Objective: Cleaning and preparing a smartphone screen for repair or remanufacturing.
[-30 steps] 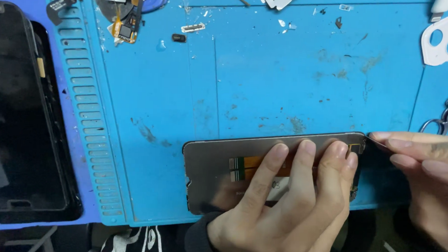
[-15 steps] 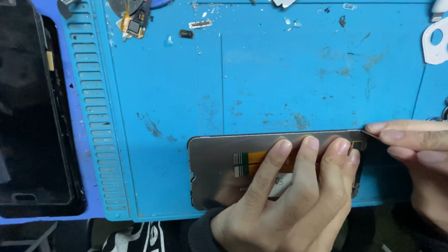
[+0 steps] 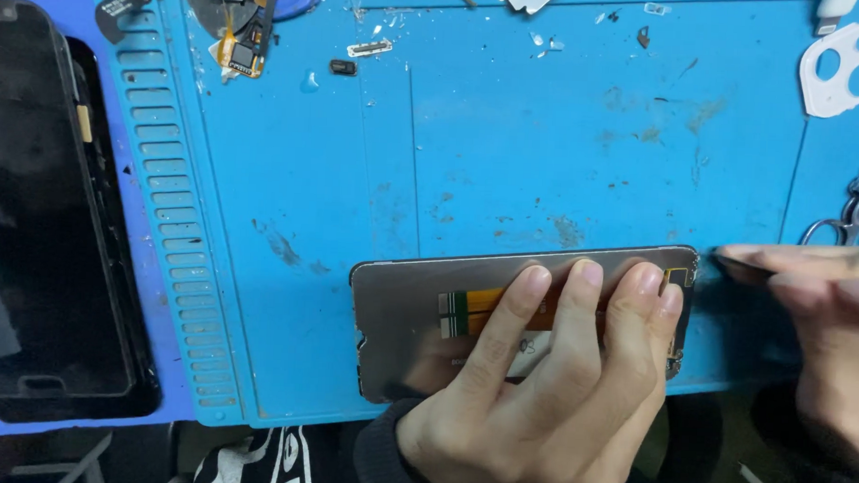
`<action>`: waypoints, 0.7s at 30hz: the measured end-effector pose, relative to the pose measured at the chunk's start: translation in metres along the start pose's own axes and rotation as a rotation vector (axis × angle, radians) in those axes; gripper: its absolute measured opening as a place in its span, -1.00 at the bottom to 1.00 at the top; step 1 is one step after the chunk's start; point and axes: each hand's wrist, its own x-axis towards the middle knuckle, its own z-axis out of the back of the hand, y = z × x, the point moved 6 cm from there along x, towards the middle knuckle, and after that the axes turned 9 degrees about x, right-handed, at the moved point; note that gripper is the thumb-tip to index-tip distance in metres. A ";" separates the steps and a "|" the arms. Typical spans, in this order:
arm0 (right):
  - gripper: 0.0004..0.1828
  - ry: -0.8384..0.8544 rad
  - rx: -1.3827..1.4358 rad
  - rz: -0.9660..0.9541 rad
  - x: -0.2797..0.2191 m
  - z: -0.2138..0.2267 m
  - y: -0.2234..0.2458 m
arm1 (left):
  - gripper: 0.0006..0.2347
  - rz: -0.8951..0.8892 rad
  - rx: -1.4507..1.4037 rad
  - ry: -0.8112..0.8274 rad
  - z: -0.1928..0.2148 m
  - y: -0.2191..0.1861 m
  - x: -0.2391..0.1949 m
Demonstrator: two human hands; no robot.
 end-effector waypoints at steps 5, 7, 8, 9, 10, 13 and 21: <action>-0.86 0.082 -0.026 -0.041 0.019 -0.013 0.027 | -0.86 -0.026 0.024 -0.001 0.001 0.000 0.002; -0.83 0.097 0.025 0.096 0.014 -0.014 0.029 | -0.89 -0.016 0.017 -0.002 0.001 -0.001 0.001; -0.83 0.097 0.025 0.097 0.009 -0.012 0.026 | -0.89 -0.016 0.017 -0.002 0.001 -0.001 0.001; -0.77 0.089 0.088 0.143 0.004 -0.009 0.026 | -0.89 -0.010 0.010 -0.002 0.000 -0.001 0.000; -0.69 0.082 0.151 0.190 -0.001 -0.006 0.025 | -0.90 -0.004 0.003 -0.001 0.000 -0.002 0.000; -0.66 0.045 0.118 0.229 0.000 -0.014 0.028 | -0.89 -0.012 0.011 -0.004 0.001 0.000 0.000; -0.65 0.075 0.135 0.325 0.010 -0.015 0.030 | -0.90 -0.011 0.025 -0.029 0.001 0.000 -0.003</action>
